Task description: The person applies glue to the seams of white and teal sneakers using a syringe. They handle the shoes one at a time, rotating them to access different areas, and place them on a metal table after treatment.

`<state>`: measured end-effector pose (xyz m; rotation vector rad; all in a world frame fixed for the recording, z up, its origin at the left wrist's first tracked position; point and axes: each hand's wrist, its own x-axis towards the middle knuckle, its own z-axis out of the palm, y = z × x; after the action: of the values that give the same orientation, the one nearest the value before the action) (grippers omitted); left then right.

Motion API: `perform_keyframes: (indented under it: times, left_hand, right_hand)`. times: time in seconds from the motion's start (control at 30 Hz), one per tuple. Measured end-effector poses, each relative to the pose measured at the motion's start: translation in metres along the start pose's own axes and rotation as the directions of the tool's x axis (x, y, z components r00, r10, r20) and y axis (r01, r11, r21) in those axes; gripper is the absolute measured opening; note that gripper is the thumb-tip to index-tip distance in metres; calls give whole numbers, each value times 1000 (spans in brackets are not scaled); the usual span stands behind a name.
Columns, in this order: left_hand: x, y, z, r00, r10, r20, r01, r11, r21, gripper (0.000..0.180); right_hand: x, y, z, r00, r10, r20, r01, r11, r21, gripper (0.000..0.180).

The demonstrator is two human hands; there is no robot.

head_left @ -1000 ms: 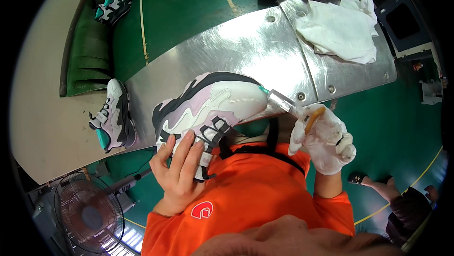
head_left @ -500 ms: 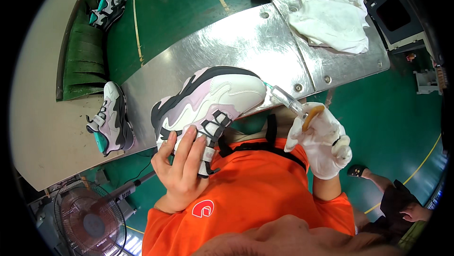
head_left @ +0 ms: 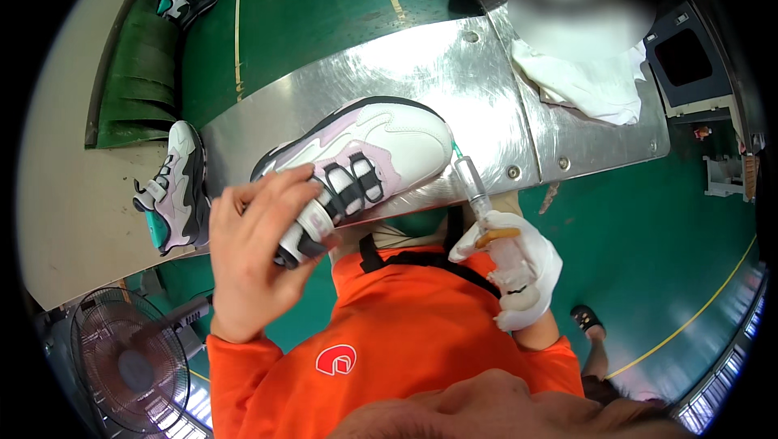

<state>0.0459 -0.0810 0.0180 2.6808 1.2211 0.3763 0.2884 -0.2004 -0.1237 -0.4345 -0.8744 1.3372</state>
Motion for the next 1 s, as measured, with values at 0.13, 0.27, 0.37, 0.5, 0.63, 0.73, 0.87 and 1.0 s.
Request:
perform_keyframes:
  times: [0.13,0.27,0.37,0.5,0.63,0.73,0.87,1.0]
  left_hand:
    - [28,-16,-5,999,-4,47,8,996,-94,49]
    - [41,-37,-8,989,-64,132,94,967,-235,50]
    - [56,-47,-8,976,-69,207,131,945,-300,51]
    - [65,-53,-11,947,-68,314,168,938,-304,56]
    - [86,-60,-30,858,59,510,106,952,-288,70]
    - [118,-78,-35,710,302,636,15,897,-442,84]
    - [172,-68,-10,606,289,741,89,901,-424,89]
    - [206,-46,51,430,365,826,56,902,-428,73]
  right_hand:
    - [5,15,-9,995,-77,55,80,996,-50,100]
    - [5,33,-18,993,-105,45,112,966,-231,85]
    - [5,41,-21,994,-108,13,105,932,-347,81]
    - [1,52,-22,994,-108,11,104,923,-370,83]
    - [-2,54,-21,990,-142,10,135,914,-382,84]
    - [-4,57,-22,987,-160,25,155,888,-432,84]
    - [-7,58,-24,995,-98,-12,83,898,-432,83]
    - [-11,53,-21,999,-28,-39,12,935,-354,85]
